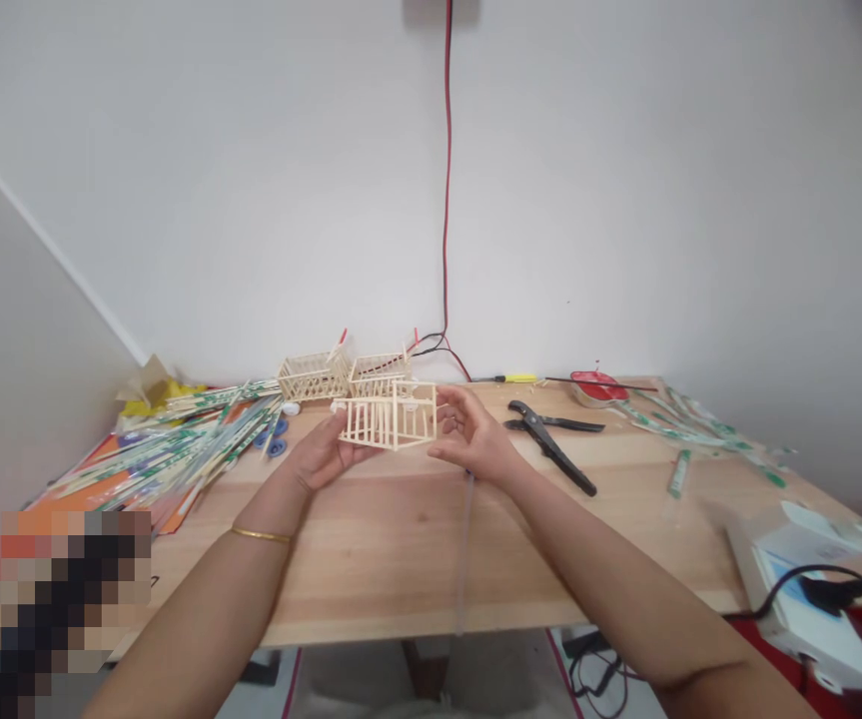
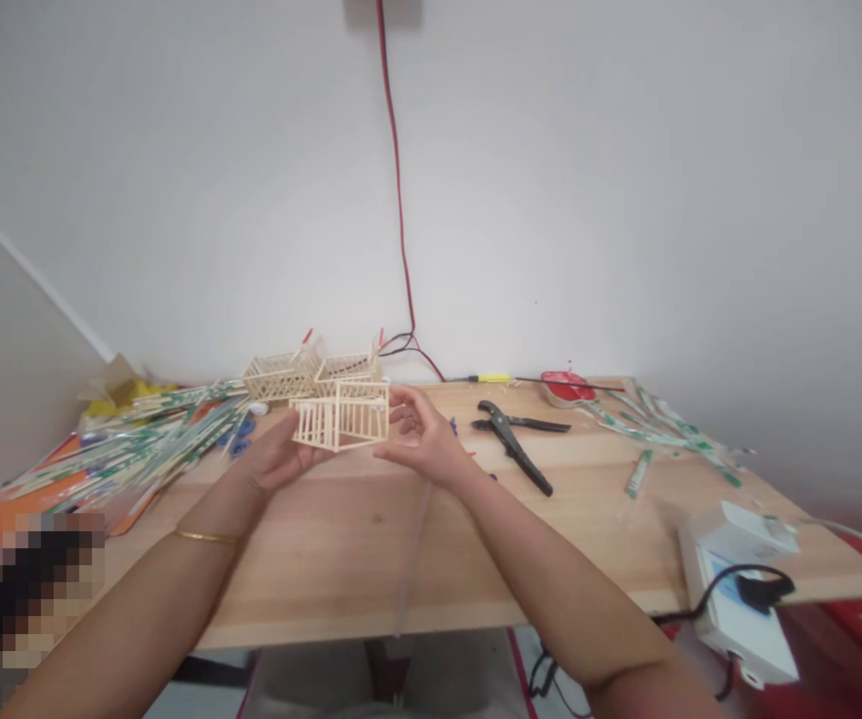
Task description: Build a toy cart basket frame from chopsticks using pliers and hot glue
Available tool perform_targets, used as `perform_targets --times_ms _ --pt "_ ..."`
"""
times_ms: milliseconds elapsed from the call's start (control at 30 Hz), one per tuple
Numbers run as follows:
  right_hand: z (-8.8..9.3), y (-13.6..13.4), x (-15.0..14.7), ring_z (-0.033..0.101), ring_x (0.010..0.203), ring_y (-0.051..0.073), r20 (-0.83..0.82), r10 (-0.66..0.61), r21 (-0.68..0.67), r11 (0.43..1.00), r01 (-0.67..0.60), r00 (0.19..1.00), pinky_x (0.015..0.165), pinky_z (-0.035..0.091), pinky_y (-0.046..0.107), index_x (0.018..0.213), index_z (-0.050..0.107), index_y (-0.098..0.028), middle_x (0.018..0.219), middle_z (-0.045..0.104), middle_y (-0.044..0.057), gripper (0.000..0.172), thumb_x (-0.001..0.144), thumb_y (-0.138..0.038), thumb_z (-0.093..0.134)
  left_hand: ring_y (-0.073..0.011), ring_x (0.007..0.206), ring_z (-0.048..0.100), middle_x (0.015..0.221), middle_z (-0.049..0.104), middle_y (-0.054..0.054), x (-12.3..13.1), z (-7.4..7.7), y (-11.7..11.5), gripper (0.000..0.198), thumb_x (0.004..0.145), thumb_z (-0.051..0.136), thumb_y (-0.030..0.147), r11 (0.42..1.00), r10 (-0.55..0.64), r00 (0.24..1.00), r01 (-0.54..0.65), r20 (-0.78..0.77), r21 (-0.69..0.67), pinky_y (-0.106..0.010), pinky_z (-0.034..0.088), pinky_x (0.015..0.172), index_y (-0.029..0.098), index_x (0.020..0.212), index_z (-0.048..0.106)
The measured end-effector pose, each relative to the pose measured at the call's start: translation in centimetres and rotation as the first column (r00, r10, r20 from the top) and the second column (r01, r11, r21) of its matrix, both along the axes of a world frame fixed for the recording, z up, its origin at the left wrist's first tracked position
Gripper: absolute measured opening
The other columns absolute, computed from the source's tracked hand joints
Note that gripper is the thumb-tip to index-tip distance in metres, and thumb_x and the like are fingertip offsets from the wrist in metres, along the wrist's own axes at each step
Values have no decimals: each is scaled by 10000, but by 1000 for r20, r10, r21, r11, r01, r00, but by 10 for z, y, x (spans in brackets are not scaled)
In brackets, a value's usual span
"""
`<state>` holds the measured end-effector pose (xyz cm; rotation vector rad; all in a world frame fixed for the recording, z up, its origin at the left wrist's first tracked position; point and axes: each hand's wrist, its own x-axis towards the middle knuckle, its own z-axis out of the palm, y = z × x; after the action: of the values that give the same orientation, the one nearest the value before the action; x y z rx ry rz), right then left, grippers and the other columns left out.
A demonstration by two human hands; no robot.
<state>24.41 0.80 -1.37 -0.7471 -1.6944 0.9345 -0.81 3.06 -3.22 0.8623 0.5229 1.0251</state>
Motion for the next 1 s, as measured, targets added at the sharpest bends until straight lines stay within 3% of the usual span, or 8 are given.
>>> perform_targets --times_ms 100,200,333,467,600,733,867,1000 --pt "-2 0 -3 572 841 144 -73 2 -50 999 -6 997 739 495 317 1243 294 -293 1120 496 69 830 589 -312 803 -276 915 667 1127 652 -153 3 4 -2 423 853 511 446 997 13 1000 -14 -15 -78 -478 485 887 154 1150 584" --pt "-2 0 -5 587 800 130 -117 -19 -97 995 8 993 717 503 310 1203 282 -293 1107 506 60 797 595 -306 796 -279 875 679 1053 675 -171 6 8 -3 492 848 474 512 986 8 1000 -10 -16 -163 -484 463 914 121 1125 585" --pt "-3 -1 -5 592 747 127 -121 -142 -121 984 128 982 698 491 297 1046 395 -240 970 574 37 472 705 -345 703 -287 1013 634 1049 659 -218 10 12 -5 599 825 435 593 973 32 994 -8 100 -231 -437 421 983 59 1042 599" --pt "1 -9 -12 541 651 123 116 -247 44 969 244 962 621 433 259 865 558 -187 733 587 13 165 820 -345 567 -291 1148 552 1078 646 -217 19 16 -9 634 791 416 649 976 114 964 -63 239 -209 -410 401 1013 68 937 620" --pt "12 -22 -35 525 620 111 305 -112 133 988 74 946 590 401 232 921 618 -189 706 605 -4 168 829 -315 555 -259 1207 506 1154 626 -177 34 26 -19 646 801 363 656 980 138 936 -82 323 -183 -388 395 1018 107 1032 613" --pt "18 -28 -69 513 551 103 336 20 -33 999 -10 942 525 384 219 1050 607 -184 705 617 -6 281 851 -361 517 -255 1160 544 1198 611 -149 48 32 -28 686 799 313 680 969 195 925 -129 326 -213 -415 421 982 156 1157 573" --pt "16 -23 -95 556 637 133 296 -53 -11 998 59 954 583 410 238 894 606 -171 733 633 16 231 862 -369 492 -231 999 635 1100 667 -121 53 22 -28 625 833 353 631 954 279 927 -238 251 -182 -360 492 878 182 1226 540" --pt "12 -16 -102 524 632 139 293 -121 86 991 100 948 588 392 248 732 525 -183 655 577 8 237 893 -323 421 -217 815 677 953 710 -100 53 13 -25 615 834 348 634 956 274 945 -248 178 -156 -312 534 722 178 1177 578"
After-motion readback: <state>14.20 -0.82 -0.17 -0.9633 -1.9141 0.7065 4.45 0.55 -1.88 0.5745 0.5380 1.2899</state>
